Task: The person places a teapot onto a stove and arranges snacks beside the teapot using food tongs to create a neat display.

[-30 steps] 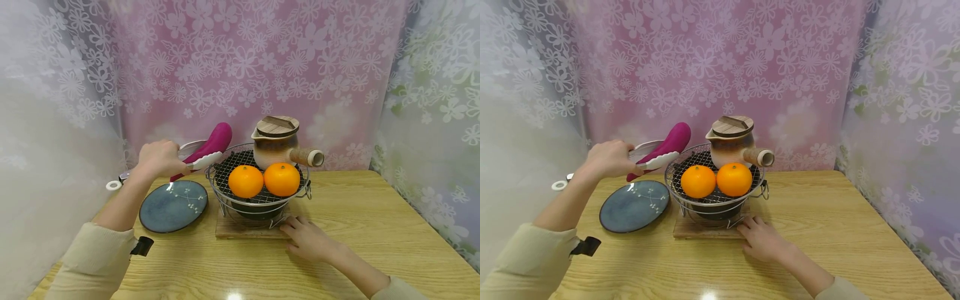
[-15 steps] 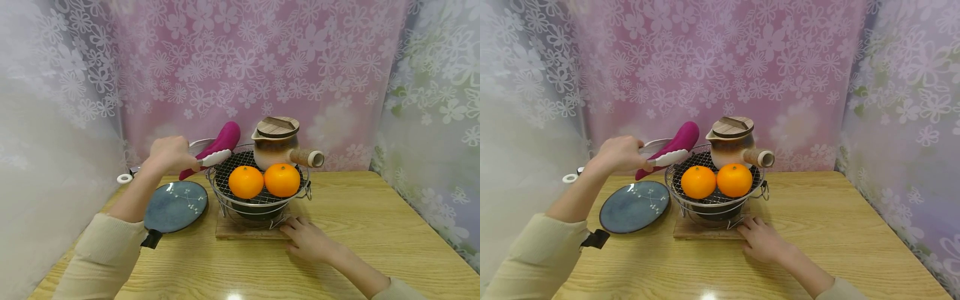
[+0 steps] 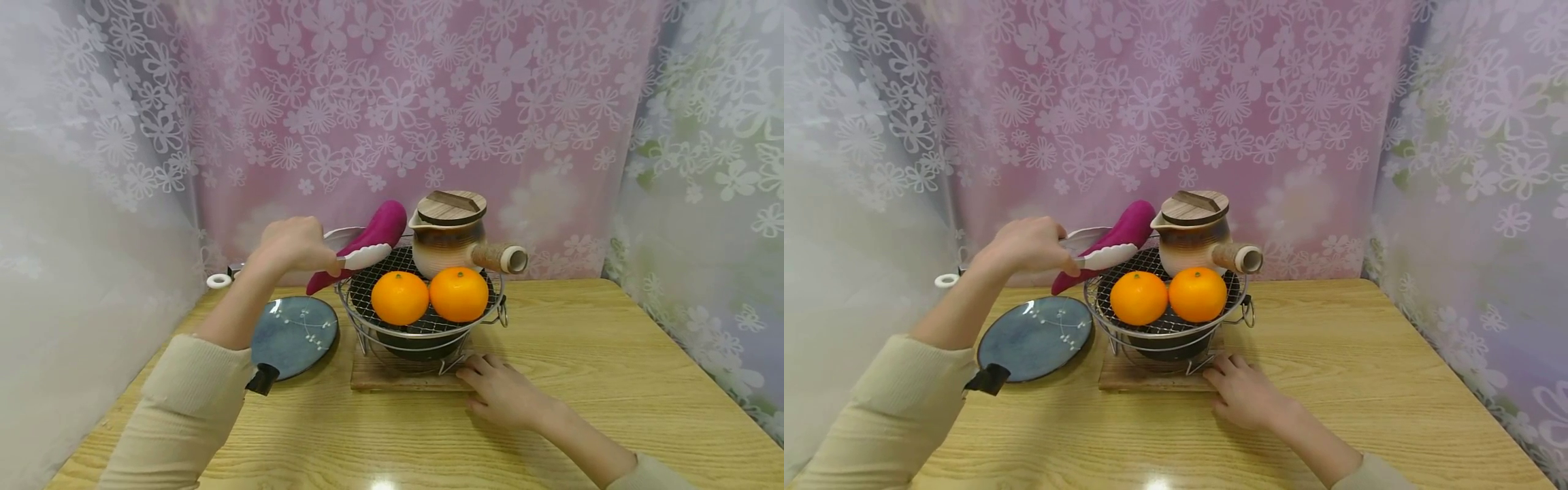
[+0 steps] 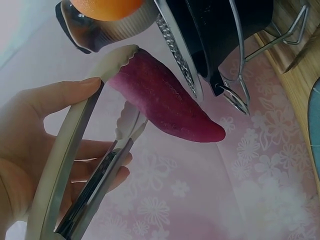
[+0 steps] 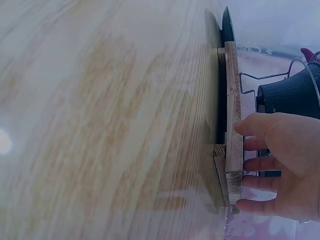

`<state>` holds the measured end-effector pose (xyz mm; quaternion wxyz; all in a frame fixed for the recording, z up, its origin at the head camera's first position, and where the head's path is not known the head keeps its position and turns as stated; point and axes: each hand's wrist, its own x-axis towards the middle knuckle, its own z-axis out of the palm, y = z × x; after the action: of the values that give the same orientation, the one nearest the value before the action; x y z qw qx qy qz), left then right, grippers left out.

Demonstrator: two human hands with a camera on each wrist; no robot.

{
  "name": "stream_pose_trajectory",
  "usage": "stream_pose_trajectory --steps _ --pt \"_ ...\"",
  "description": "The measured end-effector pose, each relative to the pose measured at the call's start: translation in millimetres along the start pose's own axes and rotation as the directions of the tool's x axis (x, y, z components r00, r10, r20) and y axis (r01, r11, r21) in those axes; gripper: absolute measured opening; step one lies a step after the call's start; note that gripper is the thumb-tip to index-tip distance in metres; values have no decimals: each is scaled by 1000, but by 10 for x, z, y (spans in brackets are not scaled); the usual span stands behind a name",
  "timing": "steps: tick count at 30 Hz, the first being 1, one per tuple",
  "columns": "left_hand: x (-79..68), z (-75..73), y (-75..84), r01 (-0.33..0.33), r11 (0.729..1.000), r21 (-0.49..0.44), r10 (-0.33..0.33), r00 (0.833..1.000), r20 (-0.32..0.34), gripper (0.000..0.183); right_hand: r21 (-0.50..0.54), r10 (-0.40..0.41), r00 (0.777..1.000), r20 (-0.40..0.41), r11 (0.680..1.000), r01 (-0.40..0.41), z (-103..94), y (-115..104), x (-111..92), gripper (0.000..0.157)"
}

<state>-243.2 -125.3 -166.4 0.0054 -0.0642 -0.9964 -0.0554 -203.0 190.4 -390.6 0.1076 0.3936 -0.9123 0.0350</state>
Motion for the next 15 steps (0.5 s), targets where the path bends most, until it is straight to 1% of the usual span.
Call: stream_pose_trajectory --steps 6,15 --pt "36 -23 54 8 999 -35 -7 999 36 29 -3 0 1000 -5 1000 0 9 6 -1 33" --pt "86 -75 115 -1 998 -59 5 998 63 33 1 3 1000 0 1000 -3 11 7 -3 33"
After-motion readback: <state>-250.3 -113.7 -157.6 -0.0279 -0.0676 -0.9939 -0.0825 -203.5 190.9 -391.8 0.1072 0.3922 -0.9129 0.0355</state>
